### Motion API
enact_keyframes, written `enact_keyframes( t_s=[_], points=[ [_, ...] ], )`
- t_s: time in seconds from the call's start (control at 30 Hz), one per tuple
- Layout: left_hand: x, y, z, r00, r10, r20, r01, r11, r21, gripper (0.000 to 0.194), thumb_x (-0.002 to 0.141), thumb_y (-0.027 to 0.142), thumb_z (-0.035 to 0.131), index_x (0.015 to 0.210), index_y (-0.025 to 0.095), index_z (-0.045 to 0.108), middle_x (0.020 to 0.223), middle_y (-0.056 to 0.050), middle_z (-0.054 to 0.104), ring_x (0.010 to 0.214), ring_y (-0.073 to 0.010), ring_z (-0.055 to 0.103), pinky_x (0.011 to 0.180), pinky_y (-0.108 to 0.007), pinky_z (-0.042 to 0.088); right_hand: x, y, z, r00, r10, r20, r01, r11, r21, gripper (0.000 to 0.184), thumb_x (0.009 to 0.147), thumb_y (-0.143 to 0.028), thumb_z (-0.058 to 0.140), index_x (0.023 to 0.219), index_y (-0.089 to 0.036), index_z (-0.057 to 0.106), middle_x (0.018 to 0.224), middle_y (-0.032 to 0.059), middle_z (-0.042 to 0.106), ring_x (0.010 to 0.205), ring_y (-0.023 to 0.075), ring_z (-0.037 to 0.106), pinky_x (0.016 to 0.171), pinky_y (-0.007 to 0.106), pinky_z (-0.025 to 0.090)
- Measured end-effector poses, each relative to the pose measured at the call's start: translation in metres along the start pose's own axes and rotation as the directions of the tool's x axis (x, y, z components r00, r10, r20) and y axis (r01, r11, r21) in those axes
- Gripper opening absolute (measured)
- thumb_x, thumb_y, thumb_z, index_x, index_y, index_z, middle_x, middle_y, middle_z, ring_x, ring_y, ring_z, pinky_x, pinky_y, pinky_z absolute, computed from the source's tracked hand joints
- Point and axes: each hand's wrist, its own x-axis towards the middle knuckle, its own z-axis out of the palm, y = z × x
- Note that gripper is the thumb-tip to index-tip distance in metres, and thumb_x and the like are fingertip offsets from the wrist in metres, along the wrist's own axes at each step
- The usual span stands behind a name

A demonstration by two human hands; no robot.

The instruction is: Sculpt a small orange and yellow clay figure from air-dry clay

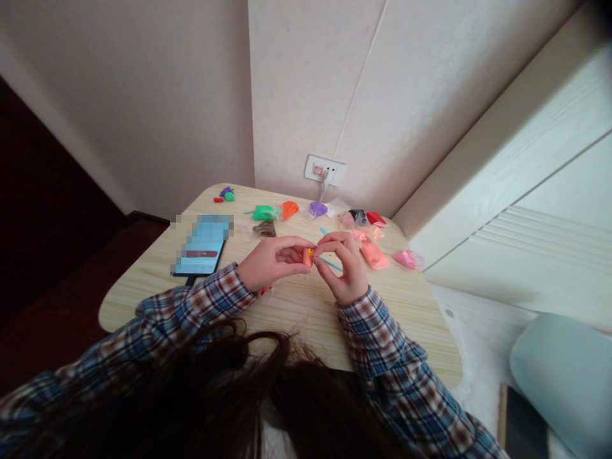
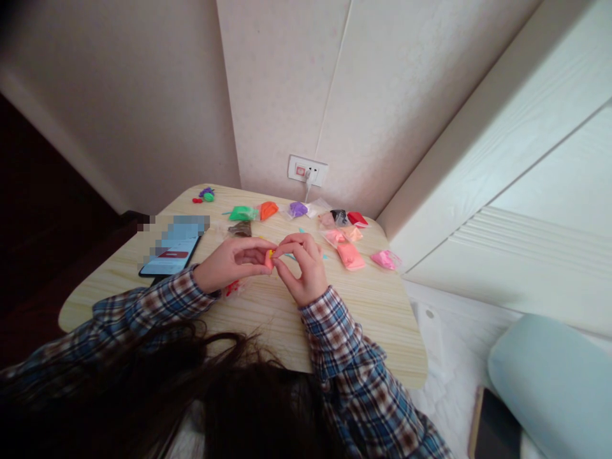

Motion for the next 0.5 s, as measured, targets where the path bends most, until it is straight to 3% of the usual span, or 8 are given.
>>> enact_keyframes(
  t_s=[0.5],
  points=[
    [-0.0007, 0.0000, 0.0006, 1.000, 0.025, -0.001, -0.025, 0.999, 0.023, 0.035, 0.066, 0.018, 0.071, 0.099, 0.011, 0.062, 0.078, -0.002, 0.066, 0.070, -0.0113, 0.062, 0.073, -0.026, 0.053, 0.0016, 0.0024, -0.0004, 1.000, -0.007, -0.006, 0.008, 0.998, 0.058, 0.004, 0.078, -0.022, 0.060, 0.082, -0.022, 0.057, 0.089, 0.0032, 0.055, 0.086, 0.0181, 0.053, 0.079, 0.038, 0.042]
  ],
)
